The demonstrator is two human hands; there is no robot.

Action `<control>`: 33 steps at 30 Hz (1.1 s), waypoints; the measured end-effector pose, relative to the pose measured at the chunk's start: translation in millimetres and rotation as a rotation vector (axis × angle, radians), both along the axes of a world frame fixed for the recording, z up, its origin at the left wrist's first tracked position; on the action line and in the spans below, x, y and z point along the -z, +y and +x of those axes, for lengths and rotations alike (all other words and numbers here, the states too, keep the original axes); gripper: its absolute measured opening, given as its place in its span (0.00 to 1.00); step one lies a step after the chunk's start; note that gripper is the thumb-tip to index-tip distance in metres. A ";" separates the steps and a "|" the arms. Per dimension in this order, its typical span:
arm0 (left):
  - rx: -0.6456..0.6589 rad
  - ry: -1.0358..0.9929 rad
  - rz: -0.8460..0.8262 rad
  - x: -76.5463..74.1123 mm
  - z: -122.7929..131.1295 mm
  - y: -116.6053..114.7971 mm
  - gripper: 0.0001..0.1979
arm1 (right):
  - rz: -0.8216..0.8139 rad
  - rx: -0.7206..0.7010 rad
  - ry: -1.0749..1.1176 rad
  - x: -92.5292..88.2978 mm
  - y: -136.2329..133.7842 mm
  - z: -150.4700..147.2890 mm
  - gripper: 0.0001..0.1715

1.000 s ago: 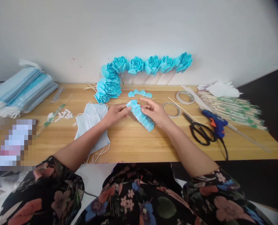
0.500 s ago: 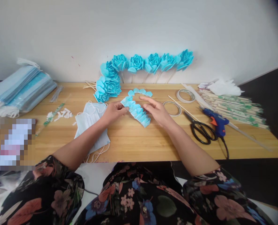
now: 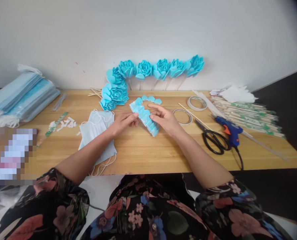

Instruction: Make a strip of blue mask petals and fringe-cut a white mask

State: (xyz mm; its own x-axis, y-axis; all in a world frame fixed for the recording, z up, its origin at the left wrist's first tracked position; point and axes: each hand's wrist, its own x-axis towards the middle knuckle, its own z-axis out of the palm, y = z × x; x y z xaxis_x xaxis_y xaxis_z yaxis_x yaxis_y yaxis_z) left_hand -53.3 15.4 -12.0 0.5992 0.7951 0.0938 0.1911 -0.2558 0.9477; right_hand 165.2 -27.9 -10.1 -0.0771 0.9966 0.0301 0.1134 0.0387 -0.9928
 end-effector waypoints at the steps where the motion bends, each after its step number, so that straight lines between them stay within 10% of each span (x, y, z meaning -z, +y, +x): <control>1: 0.002 0.007 0.000 0.1 -0.1 -0.2 0.27 | 0.003 0.001 0.000 -0.7 -0.2 -0.2 0.29; 19: -0.174 -0.032 -0.047 4.4 0.5 6.0 0.16 | -0.011 -0.018 0.036 3.7 1.3 1.3 0.32; 33: -0.016 -0.017 -0.067 4.4 7.3 -2.8 0.18 | 0.056 -0.048 0.007 2.9 1.4 -0.9 0.30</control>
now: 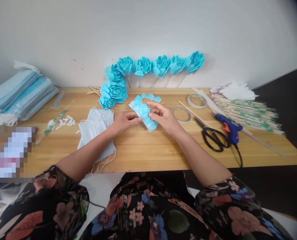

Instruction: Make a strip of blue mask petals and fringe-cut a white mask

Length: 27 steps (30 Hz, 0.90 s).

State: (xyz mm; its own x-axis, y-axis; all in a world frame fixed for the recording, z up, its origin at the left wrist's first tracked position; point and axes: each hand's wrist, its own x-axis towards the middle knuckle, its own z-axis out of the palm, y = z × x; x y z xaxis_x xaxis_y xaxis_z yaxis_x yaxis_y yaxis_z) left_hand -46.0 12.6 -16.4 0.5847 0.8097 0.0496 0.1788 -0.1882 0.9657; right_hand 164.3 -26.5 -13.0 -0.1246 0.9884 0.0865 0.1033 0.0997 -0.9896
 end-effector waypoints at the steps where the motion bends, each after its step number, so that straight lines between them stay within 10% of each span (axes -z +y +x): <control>1: -0.027 -0.003 0.003 1.3 0.9 -0.1 0.18 | -0.003 0.000 0.001 0.1 -0.3 -0.3 0.29; 27: -0.368 -0.168 0.056 -6.5 -3.4 3.0 0.17 | -0.092 -0.039 0.158 -5.5 -1.1 5.5 0.35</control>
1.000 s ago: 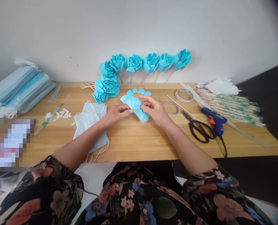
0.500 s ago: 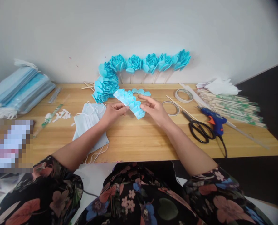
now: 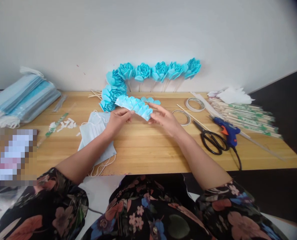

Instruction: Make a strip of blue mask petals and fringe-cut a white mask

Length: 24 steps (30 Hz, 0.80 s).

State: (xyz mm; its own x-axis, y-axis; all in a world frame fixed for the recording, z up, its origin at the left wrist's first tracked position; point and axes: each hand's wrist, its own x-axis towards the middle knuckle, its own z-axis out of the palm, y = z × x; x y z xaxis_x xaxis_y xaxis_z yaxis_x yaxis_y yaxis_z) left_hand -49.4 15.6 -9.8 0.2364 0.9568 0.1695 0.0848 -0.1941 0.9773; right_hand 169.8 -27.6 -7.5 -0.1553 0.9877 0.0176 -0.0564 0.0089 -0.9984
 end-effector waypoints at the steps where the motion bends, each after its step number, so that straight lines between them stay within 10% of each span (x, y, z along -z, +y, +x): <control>1: -0.005 -0.005 0.004 -0.4 0.2 -0.3 0.18 | 0.010 -0.031 -0.010 0.2 0.0 -0.6 0.38; 24: -0.018 -0.007 0.056 -0.6 0.8 -2.4 0.17 | 0.027 -0.055 0.102 5.2 2.4 -3.7 0.42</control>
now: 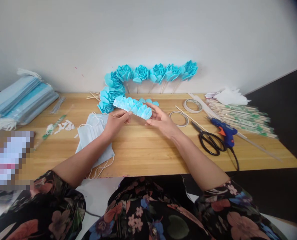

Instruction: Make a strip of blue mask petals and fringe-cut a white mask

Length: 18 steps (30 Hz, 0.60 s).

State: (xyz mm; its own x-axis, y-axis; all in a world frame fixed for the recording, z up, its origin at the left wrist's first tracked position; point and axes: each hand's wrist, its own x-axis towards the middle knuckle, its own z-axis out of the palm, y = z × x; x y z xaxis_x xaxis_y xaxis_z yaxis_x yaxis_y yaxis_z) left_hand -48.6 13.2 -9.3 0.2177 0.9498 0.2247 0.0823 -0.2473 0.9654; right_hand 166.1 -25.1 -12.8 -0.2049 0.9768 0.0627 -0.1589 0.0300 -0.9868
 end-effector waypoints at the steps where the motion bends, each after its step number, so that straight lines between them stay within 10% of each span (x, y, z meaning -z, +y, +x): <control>1: -0.011 -0.006 0.000 0.1 -0.2 0.3 0.17 | -0.009 0.019 0.017 0.0 0.6 1.0 0.40; 18: -0.018 0.168 0.368 8.9 -0.1 -1.2 0.07 | -0.047 0.281 0.014 -9.1 2.8 12.2 0.12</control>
